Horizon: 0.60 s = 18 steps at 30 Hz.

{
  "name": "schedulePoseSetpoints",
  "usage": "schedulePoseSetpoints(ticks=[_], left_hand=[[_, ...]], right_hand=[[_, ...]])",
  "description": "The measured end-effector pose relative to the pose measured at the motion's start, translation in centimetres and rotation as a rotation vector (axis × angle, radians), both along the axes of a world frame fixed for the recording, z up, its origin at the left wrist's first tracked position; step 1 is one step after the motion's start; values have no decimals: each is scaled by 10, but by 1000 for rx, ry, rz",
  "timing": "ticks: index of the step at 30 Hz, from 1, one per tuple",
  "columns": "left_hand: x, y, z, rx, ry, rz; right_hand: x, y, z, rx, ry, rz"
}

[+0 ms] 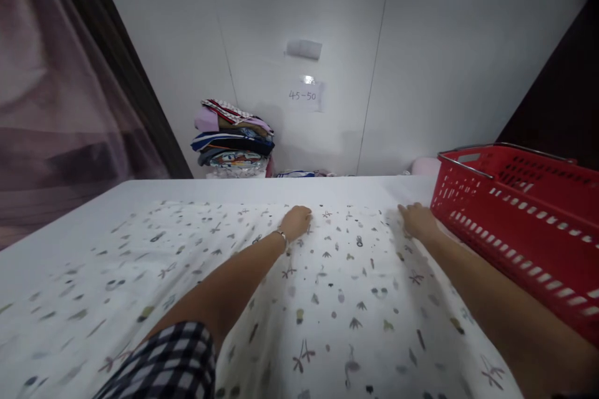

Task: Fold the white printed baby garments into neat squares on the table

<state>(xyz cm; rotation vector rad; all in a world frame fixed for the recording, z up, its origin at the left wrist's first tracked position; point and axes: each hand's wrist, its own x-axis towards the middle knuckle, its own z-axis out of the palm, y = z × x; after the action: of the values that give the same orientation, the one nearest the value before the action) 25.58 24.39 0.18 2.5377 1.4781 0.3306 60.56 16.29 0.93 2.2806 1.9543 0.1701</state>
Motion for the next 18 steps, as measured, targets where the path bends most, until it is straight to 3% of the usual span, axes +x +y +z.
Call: schedulePoseSetpoints(ticks=[3,8,18], left_hand=[[-9,24,-10,83,60,18],[-11,40,-25,150,135,5],[-9,53,-25,206,160,60]], right_hand=[[-26,26,-9,3,76,72],[-53,59,-23,-31,166,45],[-54,70,-14,-29,201,-68]])
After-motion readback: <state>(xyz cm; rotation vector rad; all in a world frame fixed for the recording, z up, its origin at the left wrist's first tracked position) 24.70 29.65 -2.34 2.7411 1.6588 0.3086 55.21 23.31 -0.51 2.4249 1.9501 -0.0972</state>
